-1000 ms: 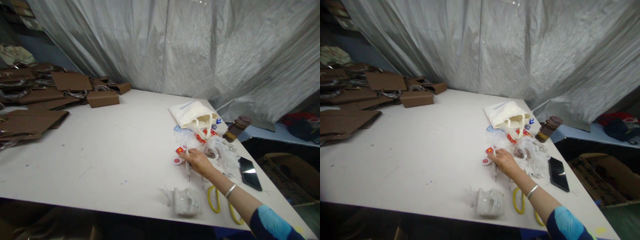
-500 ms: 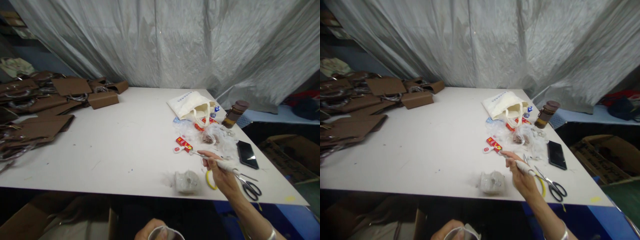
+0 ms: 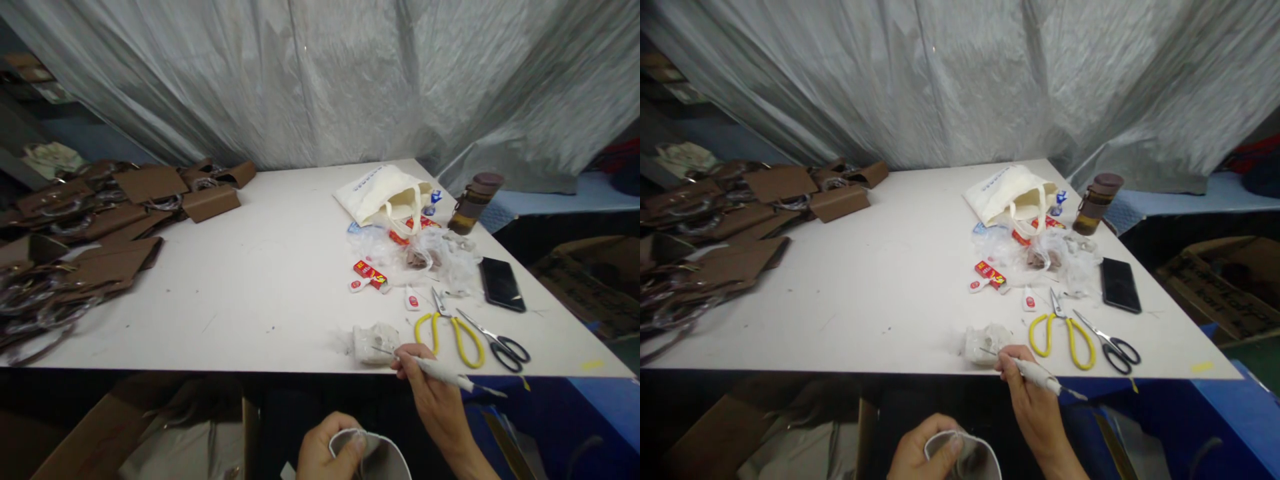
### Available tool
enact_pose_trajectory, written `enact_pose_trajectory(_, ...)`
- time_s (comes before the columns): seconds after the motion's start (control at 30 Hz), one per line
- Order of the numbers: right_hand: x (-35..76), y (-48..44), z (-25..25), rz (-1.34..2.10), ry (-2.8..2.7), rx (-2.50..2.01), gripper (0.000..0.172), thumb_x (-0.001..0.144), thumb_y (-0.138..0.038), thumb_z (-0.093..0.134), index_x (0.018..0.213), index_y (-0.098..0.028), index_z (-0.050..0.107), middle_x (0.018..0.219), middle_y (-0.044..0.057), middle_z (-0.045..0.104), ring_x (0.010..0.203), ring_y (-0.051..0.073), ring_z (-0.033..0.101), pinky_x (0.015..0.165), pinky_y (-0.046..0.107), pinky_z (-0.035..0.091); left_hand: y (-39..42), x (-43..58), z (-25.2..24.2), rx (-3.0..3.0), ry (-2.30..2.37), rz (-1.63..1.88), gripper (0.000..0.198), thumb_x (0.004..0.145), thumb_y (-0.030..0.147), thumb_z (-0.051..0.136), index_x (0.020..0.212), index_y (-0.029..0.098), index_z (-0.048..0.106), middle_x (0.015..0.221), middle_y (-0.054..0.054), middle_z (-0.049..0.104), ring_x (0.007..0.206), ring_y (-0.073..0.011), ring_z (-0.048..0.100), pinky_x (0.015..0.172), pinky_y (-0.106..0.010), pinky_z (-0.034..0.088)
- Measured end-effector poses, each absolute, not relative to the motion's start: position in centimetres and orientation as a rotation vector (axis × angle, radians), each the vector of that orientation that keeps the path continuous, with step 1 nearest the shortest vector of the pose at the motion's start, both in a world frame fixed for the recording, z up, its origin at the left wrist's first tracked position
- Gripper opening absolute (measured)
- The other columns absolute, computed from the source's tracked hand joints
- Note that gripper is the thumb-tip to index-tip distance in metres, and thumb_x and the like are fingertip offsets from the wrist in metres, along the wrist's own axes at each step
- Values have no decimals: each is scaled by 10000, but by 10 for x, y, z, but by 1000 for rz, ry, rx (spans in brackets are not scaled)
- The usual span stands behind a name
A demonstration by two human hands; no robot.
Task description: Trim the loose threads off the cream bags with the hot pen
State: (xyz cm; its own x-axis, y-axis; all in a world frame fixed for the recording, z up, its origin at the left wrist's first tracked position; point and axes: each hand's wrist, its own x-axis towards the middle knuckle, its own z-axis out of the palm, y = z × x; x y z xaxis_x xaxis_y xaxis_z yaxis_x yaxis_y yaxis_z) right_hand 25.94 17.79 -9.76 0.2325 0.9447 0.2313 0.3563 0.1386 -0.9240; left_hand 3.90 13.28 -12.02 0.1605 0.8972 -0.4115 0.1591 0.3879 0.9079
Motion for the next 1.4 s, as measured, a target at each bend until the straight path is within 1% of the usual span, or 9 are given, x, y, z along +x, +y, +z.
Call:
enact_pose_trajectory(0.3,254,181,-95,582,-1506,-1368,242,1067,-372,530,956,-213,676,791,21,685,699,173,649,638,260,509,136,44,-106,1080,1373,701,220,771,370,743,758,153,712,642,-24,662,620,-173,564,613,-270,418)
enact_pose_trajectory(0.53,252,184,-99,487,-1578,-1356,215,1065,-374,553,987,-219,680,851,20,713,760,177,674,701,266,518,137,44,-103,1053,1371,713,171,744,315,739,778,154,693,657,-13,656,623,-162,559,611,-258,423)
enact_pose_trajectory(0.67,252,185,-99,516,-1590,-1364,202,1067,-356,554,979,-224,678,843,9,700,756,171,663,708,269,510,138,46,-96,1034,1391,699,128,741,270,723,788,158,683,649,-5,644,606,-160,558,572,-246,417)
enact_pose_trajectory(0.83,257,185,-101,572,-1565,-1354,187,1053,-355,571,987,-219,682,845,20,699,759,182,651,714,287,500,138,51,-83,989,1388,658,118,749,261,718,780,148,704,678,-29,685,643,-175,598,601,-258,439)
enact_pose_trajectory(0.93,261,179,-101,653,-1468,-1340,202,1055,-375,566,988,-220,676,849,25,688,785,183,640,733,287,497,137,52,-79,990,1424,612,159,734,281,730,792,134,748,720,-62,729,677,-207,634,624,-282,454)
enact_pose_trajectory(1.03,262,169,-96,905,-1347,-1289,301,1088,-411,492,923,-217,652,735,3,635,682,160,597,643,261,475,137,54,-77,1007,1457,577,162,732,265,723,806,134,780,763,-80,759,722,-232,662,654,-297,470)
enact_pose_trajectory(1.1,262,161,-92,1109,-1306,-1236,370,1101,-434,454,867,-211,634,665,-12,598,609,144,564,583,247,448,137,56,-75,1035,1465,560,149,743,248,712,812,143,792,744,-67,757,712,-224,662,663,-295,472)
enact_pose_trajectory(1.17,260,153,-88,1231,-1322,-1206,408,1096,-456,462,821,-203,625,644,-14,588,595,136,556,574,241,434,137,58,-73,1069,1466,556,135,751,242,710,803,151,796,728,-55,753,707,-217,659,668,-290,472)
enact_pose_trajectory(1.4,260,143,-86,1275,-1362,-1218,446,1077,-489,487,779,-189,629,640,-4,591,596,142,555,563,249,413,137,63,-65,1104,1481,520,127,746,231,716,798,153,801,789,-65,779,791,-243,682,715,-295,474)
